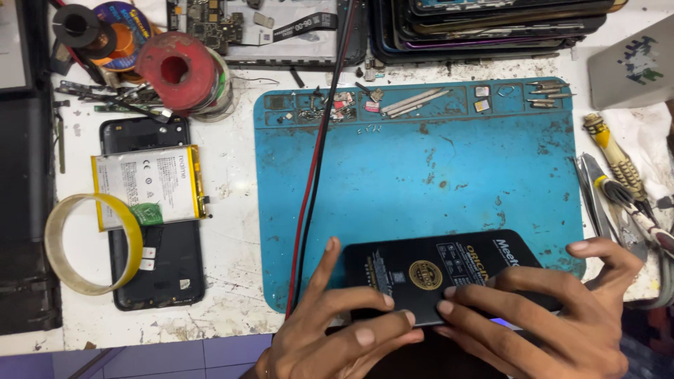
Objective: The person holds a replacement phone battery and a yellow adhesive sheet, peels the adhesive backing, and presses the battery into the opened phone frame on the work mat. They then press the battery and internal components into place inside the phone body.
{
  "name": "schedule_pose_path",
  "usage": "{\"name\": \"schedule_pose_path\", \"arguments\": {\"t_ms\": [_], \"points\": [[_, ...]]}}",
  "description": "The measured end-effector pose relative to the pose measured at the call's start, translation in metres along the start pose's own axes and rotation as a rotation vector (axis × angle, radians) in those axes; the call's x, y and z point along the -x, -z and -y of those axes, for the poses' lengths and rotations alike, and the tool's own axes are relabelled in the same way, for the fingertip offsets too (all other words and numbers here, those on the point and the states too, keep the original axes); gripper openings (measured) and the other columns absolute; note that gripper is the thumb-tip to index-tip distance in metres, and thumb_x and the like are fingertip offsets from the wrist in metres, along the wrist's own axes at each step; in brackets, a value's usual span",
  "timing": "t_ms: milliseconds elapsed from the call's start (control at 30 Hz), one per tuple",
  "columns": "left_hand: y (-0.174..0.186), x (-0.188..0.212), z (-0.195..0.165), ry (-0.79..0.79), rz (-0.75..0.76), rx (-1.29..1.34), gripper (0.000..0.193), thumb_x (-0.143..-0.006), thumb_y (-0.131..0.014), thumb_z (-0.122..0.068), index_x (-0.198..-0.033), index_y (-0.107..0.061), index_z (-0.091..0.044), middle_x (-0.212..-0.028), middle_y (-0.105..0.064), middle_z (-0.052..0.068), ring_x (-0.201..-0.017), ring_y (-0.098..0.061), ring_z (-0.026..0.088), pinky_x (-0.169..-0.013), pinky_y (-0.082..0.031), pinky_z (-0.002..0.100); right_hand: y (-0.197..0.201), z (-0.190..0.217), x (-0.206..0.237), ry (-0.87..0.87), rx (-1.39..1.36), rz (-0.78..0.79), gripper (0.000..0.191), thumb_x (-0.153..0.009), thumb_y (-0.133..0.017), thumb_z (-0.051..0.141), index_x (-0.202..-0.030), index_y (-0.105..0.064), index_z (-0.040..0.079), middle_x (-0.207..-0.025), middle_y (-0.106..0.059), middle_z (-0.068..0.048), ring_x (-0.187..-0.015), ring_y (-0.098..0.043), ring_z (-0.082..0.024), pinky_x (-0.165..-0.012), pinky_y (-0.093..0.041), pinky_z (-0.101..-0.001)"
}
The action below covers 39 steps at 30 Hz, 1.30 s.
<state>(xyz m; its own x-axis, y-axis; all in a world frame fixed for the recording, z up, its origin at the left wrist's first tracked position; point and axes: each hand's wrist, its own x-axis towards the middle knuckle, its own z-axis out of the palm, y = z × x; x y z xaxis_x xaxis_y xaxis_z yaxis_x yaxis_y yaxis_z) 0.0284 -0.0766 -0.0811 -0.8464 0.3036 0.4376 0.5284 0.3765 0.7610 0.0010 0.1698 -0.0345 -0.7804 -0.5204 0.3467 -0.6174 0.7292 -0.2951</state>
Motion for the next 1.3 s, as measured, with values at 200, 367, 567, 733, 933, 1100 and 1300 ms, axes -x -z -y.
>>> {"name": "schedule_pose_path", "arguments": {"t_ms": [200,367,567,733,933,1100,1300], "points": [[0.007,0.002,-0.003,0.079,-0.078,0.033,0.036,-0.083,-0.092,-0.018,-0.109,-0.072,-0.006,-0.117,-0.068,0.006,-0.113,-0.072,0.021,-0.115,-0.041,0.063,0.001,-0.008,-0.004,0.062,-0.009,0.063,0.023,-0.08,-0.081,0.042,-0.099,-0.076,0.03,-0.097,-0.072,0.016,-0.092,-0.06,-0.008,-0.109,-0.024,-0.0485],[0.021,0.013,0.006,0.186,-0.006,-0.006,0.032,-0.081,-0.091,-0.019,-0.105,-0.072,-0.011,-0.121,-0.069,0.006,-0.119,-0.071,0.025,-0.115,-0.044,0.059,-0.003,-0.017,-0.004,0.103,-0.051,0.059,0.022,-0.081,-0.08,0.04,-0.1,-0.076,0.029,-0.098,-0.071,0.017,-0.093,-0.059,-0.008,-0.11,-0.023,-0.0477],[0.019,0.013,0.01,0.108,-0.053,0.042,0.028,-0.082,-0.091,-0.018,-0.105,-0.075,-0.013,-0.119,-0.072,0.002,-0.122,-0.07,0.022,-0.119,-0.043,0.058,-0.003,-0.017,-0.008,0.094,-0.064,0.058,0.02,-0.082,-0.08,0.04,-0.099,-0.076,0.031,-0.097,-0.071,0.019,-0.092,-0.057,-0.007,-0.109,-0.023,-0.0466],[0.016,0.012,0.009,0.109,-0.088,-0.007,0.023,-0.08,-0.091,-0.019,-0.099,-0.079,-0.017,-0.11,-0.075,-0.007,-0.123,-0.067,0.02,-0.119,-0.04,0.059,-0.004,-0.015,-0.012,0.086,-0.083,0.034,0.018,-0.081,-0.08,0.04,-0.097,-0.077,0.032,-0.095,-0.071,0.021,-0.09,-0.057,-0.006,-0.11,-0.025,-0.0459],[0.016,0.009,0.008,0.079,-0.11,-0.056,0.021,-0.08,-0.092,-0.021,-0.096,-0.079,-0.017,-0.108,-0.075,-0.009,-0.124,-0.067,0.019,-0.125,-0.039,0.063,-0.006,-0.012,-0.018,0.122,-0.079,-0.02,0.017,-0.08,-0.082,0.038,-0.095,-0.077,0.032,-0.094,-0.071,0.02,-0.087,-0.057,-0.006,-0.104,-0.029,-0.0455],[0.019,0.003,0.003,0.162,-0.06,-0.025,0.033,-0.08,-0.091,-0.022,-0.105,-0.072,-0.015,-0.11,-0.076,0.0,-0.121,-0.069,0.023,-0.121,-0.041,0.064,-0.001,-0.009,-0.024,0.095,-0.082,0.013,0.022,-0.077,-0.083,0.037,-0.095,-0.076,0.027,-0.095,-0.072,0.015,-0.085,-0.058,-0.011,-0.1,-0.028,-0.0452],[0.006,-0.007,-0.003,0.125,-0.069,0.03,0.047,-0.085,-0.088,-0.017,-0.123,-0.059,-0.014,-0.103,-0.079,-0.002,-0.112,-0.076,0.018,-0.123,-0.038,0.064,0.007,-0.011,-0.021,-0.008,-0.17,-0.017,0.033,-0.072,-0.087,0.038,-0.095,-0.074,0.019,-0.093,-0.073,0.008,-0.086,-0.062,-0.013,-0.105,-0.034,-0.0488]]}}
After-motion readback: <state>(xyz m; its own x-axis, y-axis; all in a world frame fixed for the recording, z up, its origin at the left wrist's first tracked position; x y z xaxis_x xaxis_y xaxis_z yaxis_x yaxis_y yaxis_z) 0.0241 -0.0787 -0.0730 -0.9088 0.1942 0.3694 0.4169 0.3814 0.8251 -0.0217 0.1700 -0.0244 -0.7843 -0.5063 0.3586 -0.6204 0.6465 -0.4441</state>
